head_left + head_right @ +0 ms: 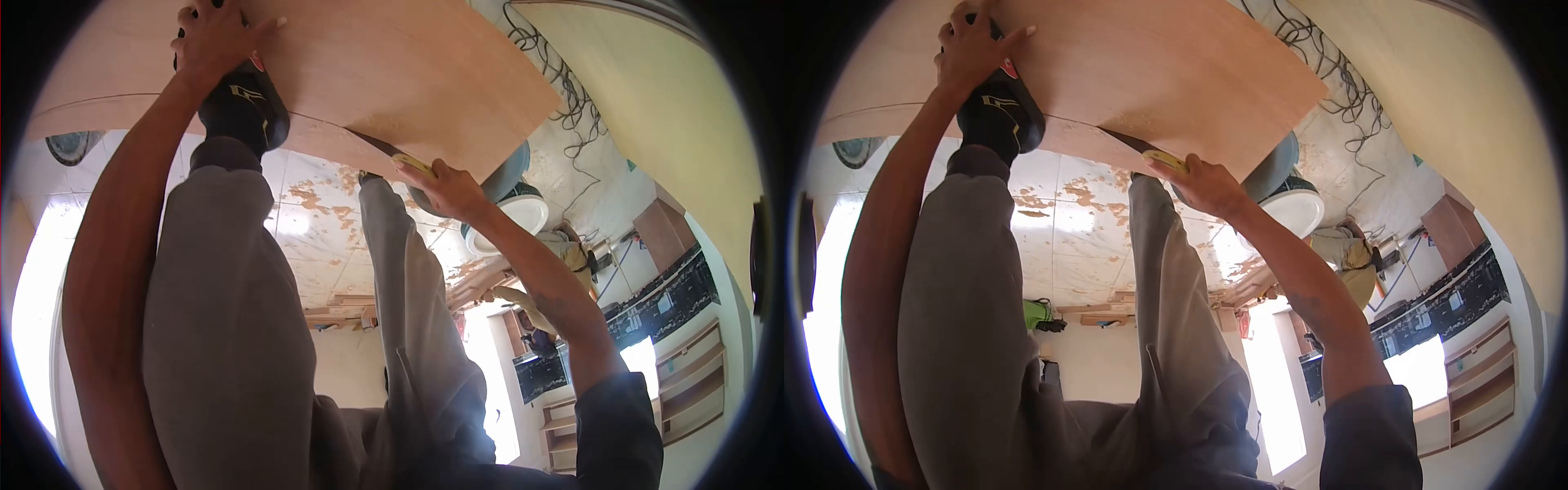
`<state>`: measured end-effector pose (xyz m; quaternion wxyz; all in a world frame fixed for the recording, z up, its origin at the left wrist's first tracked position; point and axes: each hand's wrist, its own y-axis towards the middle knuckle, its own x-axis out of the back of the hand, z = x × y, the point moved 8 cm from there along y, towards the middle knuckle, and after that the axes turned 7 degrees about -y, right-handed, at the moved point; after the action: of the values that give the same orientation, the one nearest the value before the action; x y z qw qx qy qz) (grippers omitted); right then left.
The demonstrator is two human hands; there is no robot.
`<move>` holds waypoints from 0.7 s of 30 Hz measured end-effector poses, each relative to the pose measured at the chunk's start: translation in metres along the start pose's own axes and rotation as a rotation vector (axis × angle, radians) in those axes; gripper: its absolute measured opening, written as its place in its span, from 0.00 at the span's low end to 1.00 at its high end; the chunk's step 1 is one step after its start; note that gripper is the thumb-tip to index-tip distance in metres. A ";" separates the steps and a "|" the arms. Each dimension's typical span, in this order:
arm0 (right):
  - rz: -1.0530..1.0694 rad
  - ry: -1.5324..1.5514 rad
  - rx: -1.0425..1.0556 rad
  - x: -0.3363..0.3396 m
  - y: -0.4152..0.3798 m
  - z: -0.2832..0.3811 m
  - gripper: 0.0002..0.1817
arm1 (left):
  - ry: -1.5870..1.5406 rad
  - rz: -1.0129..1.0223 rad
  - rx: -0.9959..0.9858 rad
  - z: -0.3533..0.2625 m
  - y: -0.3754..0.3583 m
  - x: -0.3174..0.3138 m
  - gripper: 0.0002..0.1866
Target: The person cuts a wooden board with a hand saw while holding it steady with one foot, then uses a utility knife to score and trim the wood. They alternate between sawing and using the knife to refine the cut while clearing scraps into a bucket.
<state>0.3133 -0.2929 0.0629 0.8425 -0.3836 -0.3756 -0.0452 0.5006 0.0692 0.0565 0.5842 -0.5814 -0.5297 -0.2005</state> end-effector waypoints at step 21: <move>0.078 0.074 -0.140 0.041 -0.001 -0.006 0.32 | -1.410 -0.334 0.200 0.089 -0.361 0.151 0.35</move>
<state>0.3456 -0.2888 0.0890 0.8280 -0.4540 -0.3249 -0.0525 0.2135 0.1183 0.3329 0.1162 -0.4276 -0.8773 0.1845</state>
